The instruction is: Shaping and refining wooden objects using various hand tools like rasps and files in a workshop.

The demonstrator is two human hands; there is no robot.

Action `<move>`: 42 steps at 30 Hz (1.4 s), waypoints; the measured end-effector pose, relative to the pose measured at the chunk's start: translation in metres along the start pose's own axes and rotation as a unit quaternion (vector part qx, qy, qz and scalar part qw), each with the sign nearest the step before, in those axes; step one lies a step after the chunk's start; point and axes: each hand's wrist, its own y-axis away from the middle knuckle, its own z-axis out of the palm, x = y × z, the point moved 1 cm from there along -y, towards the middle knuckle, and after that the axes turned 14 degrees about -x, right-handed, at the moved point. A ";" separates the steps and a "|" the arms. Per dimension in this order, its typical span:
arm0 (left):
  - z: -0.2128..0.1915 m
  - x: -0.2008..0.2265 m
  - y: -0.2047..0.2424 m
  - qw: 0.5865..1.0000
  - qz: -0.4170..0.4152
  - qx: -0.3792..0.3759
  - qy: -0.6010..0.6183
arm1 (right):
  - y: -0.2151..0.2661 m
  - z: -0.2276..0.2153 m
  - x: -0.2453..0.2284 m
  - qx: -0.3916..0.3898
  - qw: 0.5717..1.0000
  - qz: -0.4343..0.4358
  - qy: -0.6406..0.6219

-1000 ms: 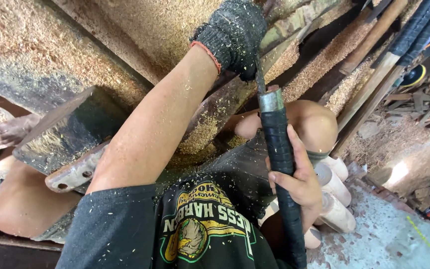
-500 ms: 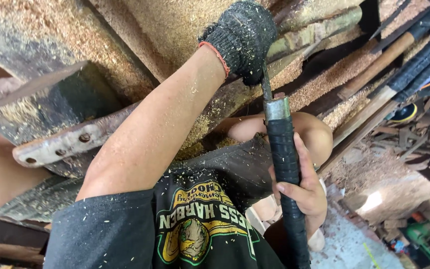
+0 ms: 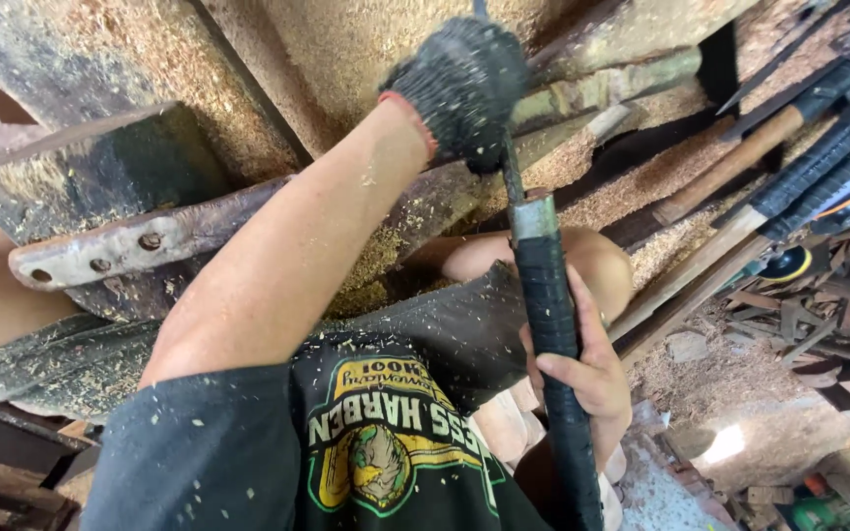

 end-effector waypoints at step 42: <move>0.028 0.029 -0.034 0.970 0.009 0.170 0.175 | -0.005 -0.049 -0.088 -0.041 0.886 0.209 0.413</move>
